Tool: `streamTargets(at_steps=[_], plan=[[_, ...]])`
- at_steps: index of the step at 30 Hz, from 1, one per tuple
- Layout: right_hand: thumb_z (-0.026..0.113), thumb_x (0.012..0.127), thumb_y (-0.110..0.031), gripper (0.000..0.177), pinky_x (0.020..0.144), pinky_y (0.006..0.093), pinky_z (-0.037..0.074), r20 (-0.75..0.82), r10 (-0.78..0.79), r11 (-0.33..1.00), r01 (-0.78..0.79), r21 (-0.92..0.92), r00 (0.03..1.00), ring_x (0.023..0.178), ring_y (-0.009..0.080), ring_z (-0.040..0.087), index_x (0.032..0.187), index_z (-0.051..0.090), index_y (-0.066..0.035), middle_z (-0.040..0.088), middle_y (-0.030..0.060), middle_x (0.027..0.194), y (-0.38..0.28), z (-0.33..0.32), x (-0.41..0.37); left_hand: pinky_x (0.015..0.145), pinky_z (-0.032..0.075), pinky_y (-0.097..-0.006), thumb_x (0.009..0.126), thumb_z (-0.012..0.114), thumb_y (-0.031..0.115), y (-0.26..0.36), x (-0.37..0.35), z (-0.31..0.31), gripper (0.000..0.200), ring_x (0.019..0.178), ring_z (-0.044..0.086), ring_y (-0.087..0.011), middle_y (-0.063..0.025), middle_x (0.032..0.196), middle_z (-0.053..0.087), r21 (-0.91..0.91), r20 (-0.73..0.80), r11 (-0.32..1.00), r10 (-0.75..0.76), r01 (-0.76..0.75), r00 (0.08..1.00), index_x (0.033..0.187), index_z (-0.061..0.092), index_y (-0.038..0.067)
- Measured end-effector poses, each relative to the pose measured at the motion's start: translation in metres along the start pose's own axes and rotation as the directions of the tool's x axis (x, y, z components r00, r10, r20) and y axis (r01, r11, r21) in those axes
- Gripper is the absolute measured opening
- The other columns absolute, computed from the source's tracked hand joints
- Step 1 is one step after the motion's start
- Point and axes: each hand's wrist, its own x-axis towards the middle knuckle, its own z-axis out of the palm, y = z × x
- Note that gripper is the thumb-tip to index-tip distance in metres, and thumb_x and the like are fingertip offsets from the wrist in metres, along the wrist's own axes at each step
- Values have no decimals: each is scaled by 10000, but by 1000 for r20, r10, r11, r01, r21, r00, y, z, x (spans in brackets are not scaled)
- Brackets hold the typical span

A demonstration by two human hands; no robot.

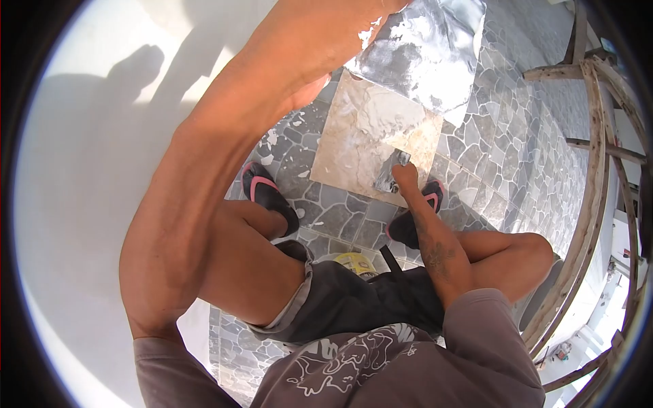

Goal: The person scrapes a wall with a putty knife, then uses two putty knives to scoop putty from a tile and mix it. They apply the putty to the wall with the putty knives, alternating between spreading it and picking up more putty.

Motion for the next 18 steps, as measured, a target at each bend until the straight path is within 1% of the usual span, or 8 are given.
streamTargets(at_steps=[1, 4, 7, 9, 11, 13, 16, 18], plan=[[562, 774, -127, 292, 581, 430, 506, 16, 85, 995, -86, 55, 996, 728, 316, 654, 895, 585, 138, 627, 225, 787, 1, 3, -4, 537, 506, -203, 1003, 552, 249, 1, -1, -1, 302, 489, 374, -70, 12, 617, 439, 1, -1, 1000, -10, 10, 1000, 868, 577, -21], [602, 740, -167, 344, 684, 409, 516, 75, 305, 909, -314, 272, 949, 786, 345, 678, 890, 612, 143, 663, 275, 919, -17, 11, -31, 509, 476, -199, 1003, 552, 256, 4, -3, -5, 304, 490, 370, -67, 20, 611, 431, -11, 34, 998, -62, 63, 997, 894, 576, -27], [630, 741, -157, 326, 569, 374, 492, 86, 490, 645, -428, 633, 867, 681, 261, 647, 884, 608, 134, 659, 211, 874, -33, 42, -36, 507, 466, -194, 1005, 548, 259, 11, -9, -5, 302, 492, 364, -59, 35, 609, 415, 8, 50, 995, -103, 103, 993, 909, 577, -25], [650, 772, -152, 274, 561, 357, 488, 6, 590, 650, -480, 588, 807, 718, 226, 637, 897, 618, 89, 663, 146, 896, -57, 52, -43, 523, 475, -191, 1007, 542, 259, 11, -11, -3, 301, 494, 358, -53, 45, 609, 400, 49, 18, 997, -65, 64, 998, 930, 578, -30], [669, 784, -156, 261, 616, 344, 505, -22, 540, 765, -480, 429, 842, 796, 225, 650, 946, 632, 45, 671, 123, 952, -77, 53, -48, 546, 491, -190, 1009, 536, 256, 1, -7, -6, 304, 496, 352, -49, 52, 608, 389, 83, -5, 996, -21, 21, 1000, 965, 578, -42], [688, 796, -160, 259, 670, 331, 522, 31, 392, 919, -390, -50, 919, 873, 223, 663, 994, 646, 1, 680, 101, 1009, -97, 54, -46, 564, 504, -192, 1011, 532, 250, -9, 0, -12, 311, 499, 349, -47, 53, 611, 390, 77, -1, 997, -10, 11, 1000, 1005, 576, -57], [716, 815, -167, 277, 753, 311, 547, 236, 232, 708, 2, -707, 944, 990, 221, 683, 1067, 667, -64, 692, 67, 1094, -123, 55, -35, 571, 507, -198, 1013, 529, 245, 1, -10, -15, 317, 508, 360, -46, 49, 630, 413, -22, 45, 999, -29, 30, 999, 1038, 572, -68], [758, 802, -194, 312, 753, 320, 554, 210, 166, 674, 44, -737, 964, 994, 241, 695, 1078, 680, -72, 705, 84, 1087, -133, 57, -25, 576, 511, -203, 1015, 526, 242, 2, -10, -21, 313, 518, 377, -45, 46, 649, 432, -120, 108, 992, -29, 42, 994, 1042, 571, -67]])
